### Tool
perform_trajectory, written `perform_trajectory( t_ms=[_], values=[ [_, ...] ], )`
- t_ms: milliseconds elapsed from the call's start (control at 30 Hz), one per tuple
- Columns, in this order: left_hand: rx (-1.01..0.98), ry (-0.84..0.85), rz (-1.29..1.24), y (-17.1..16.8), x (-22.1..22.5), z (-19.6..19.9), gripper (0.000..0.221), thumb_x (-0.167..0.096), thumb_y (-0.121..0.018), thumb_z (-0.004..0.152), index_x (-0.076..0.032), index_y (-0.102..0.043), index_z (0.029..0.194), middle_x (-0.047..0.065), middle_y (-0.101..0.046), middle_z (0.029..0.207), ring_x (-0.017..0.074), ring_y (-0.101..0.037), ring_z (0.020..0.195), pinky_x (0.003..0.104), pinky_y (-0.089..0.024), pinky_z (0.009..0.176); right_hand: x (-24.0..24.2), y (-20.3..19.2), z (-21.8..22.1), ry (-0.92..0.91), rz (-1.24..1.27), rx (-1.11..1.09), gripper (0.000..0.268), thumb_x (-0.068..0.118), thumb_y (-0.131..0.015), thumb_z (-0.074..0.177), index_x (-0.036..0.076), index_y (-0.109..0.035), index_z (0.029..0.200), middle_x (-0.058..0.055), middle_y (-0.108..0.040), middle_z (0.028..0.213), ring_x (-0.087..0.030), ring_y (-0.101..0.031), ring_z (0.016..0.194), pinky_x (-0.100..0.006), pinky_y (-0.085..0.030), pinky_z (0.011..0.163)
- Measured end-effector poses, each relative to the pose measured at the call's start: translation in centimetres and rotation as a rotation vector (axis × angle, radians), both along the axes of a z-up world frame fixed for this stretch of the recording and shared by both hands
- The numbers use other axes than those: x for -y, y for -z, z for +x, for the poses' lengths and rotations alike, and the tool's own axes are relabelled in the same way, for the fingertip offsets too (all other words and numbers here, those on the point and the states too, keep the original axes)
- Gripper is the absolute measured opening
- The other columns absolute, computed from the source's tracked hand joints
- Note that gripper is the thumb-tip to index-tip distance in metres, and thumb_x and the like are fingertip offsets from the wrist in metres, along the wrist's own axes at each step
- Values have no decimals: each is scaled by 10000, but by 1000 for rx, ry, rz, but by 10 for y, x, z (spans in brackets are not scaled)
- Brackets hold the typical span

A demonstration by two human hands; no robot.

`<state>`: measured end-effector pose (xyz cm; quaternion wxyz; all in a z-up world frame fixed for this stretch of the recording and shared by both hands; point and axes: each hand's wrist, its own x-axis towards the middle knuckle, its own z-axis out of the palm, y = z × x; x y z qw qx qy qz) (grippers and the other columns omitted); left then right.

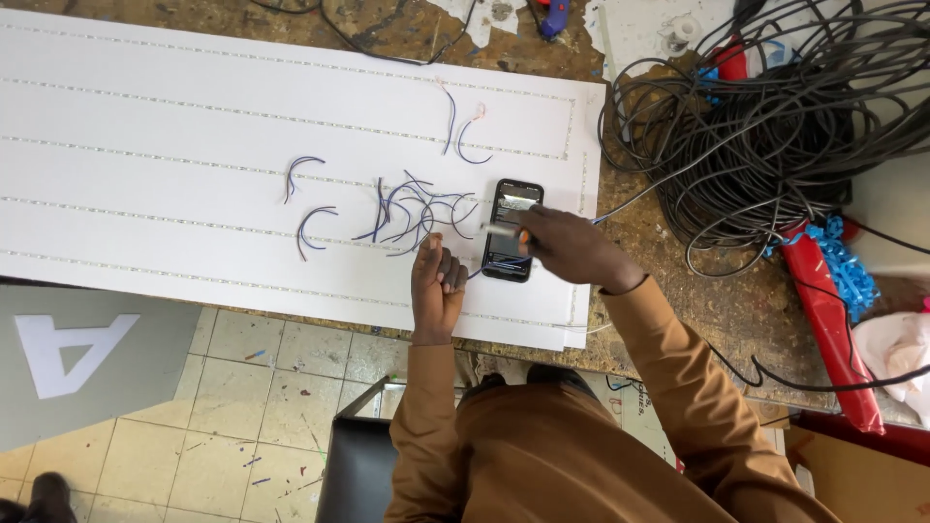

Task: Stripping insulation from multiple short electrical wire segments using a wire stripper on a workbench.

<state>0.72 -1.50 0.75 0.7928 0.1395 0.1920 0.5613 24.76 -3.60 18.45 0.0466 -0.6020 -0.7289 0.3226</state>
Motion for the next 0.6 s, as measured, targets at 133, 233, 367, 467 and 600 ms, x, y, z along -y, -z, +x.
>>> perform_trajectory(
  t_ms=[133, 233, 367, 467, 600],
  values=[
    [-1, 17, 19, -13, 16, 6, 136, -224, -626, 1201, -133, -681, 1286, -101, -412, 610, 48, -440, 457, 187, -374, 510, 5, 14, 17, 134, 108, -105, 534, 156, -731, 1068, 72, -601, 1579, -270, -728, 1298, -558, -722, 1197, -719, -573, 1011],
    [-23, 42, 38, -13, 27, 18, 128, -233, -634, 1195, -139, -663, 1277, -94, -419, 605, 41, -426, 445, 183, -349, 487, 15, 41, 26, 307, 311, -317, 365, 211, -789, 1093, 75, -702, 1420, -184, -724, 1078, -472, -782, 917, -563, -598, 769],
    [-93, 106, 80, -8, 46, 42, 204, -224, -681, 1170, -129, -643, 1347, -34, -571, 663, 29, -475, 465, 179, -377, 486, 44, 44, 0, 495, 256, -490, 252, 163, -916, 965, 130, -820, 1195, -51, -698, 776, -175, -653, 631, -317, -519, 568],
    [-111, 193, 89, -42, 61, 58, 348, -221, -743, 1136, -110, -605, 1436, 99, -754, 886, 21, -543, 514, 184, -419, 495, 66, 27, -21, 554, 184, -621, 265, 116, -945, 905, 122, -834, 1145, -61, -716, 756, -149, -646, 652, -285, -535, 580],
    [-106, 346, 179, -21, 74, 76, 452, -249, -702, 1175, -59, -532, 1548, 119, -796, 881, 2, -473, 510, 159, -387, 511, 89, 9, -20, 560, 165, -893, 299, -60, -894, 914, 39, -821, 1188, -104, -810, 894, -148, -733, 818, -321, -620, 760]
  ],
)
